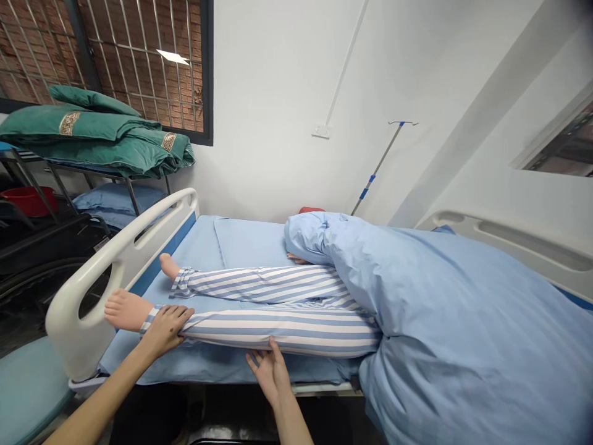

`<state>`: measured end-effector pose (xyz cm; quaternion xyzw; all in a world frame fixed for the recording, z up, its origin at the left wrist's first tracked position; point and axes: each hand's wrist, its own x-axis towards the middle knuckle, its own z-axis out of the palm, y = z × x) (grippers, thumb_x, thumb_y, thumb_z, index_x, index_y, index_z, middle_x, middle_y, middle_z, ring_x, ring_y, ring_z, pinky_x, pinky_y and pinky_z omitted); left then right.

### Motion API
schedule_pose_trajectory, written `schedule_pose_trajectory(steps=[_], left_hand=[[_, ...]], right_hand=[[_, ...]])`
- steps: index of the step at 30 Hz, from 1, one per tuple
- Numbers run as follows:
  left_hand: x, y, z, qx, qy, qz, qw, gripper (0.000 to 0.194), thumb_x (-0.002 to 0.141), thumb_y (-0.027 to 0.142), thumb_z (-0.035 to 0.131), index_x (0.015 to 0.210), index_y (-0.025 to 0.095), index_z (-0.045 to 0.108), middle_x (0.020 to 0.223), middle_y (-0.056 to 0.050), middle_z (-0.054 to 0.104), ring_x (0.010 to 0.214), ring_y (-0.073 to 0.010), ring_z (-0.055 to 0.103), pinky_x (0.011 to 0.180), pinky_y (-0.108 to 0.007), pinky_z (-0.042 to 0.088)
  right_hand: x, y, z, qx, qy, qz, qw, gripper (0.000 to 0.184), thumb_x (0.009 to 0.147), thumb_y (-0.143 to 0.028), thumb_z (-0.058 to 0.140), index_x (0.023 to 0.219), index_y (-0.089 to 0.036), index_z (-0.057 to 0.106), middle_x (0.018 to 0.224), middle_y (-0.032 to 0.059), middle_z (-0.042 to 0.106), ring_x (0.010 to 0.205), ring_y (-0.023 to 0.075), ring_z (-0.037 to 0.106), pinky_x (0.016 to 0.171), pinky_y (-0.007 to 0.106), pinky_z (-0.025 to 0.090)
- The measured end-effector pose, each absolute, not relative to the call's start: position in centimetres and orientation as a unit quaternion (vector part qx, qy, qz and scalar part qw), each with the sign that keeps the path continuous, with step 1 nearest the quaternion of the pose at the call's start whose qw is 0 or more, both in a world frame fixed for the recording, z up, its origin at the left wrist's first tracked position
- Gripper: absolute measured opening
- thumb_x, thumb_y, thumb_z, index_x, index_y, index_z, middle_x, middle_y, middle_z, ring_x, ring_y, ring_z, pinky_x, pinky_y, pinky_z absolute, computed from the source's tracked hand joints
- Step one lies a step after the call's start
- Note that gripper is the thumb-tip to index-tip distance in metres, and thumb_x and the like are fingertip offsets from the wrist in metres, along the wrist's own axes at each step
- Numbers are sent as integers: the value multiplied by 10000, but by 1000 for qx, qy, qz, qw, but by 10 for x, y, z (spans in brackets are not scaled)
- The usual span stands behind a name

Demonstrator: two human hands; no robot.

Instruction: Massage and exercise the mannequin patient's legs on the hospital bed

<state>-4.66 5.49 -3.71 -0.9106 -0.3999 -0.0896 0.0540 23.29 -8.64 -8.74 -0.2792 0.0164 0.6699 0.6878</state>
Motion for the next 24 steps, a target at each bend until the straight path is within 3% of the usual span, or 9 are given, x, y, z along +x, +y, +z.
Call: schedule_pose_trajectory(steps=[18, 24], left_hand=[[-45, 53, -57, -902, -424, -43, 65, 521, 604, 111, 497, 1115, 212, 494, 1058, -71, 548, 969, -234, 459, 855, -355, 307], [-38, 59, -26, -907, -411, -22, 84, 491, 603, 100, 487, 1083, 205, 502, 996, -74, 546, 929, -238, 457, 829, -364, 311]], right_hand=[[217, -78, -125, -317, 57, 645, 694, 262, 628, -299, 727, 838, -234, 583, 842, -12, 639, 764, 142, 595, 737, 326, 500], [216, -75, -116, -301, 65, 652, 693, 254, 623, -277, 729, 816, -224, 573, 818, -12, 633, 748, 139, 592, 738, 325, 502]])
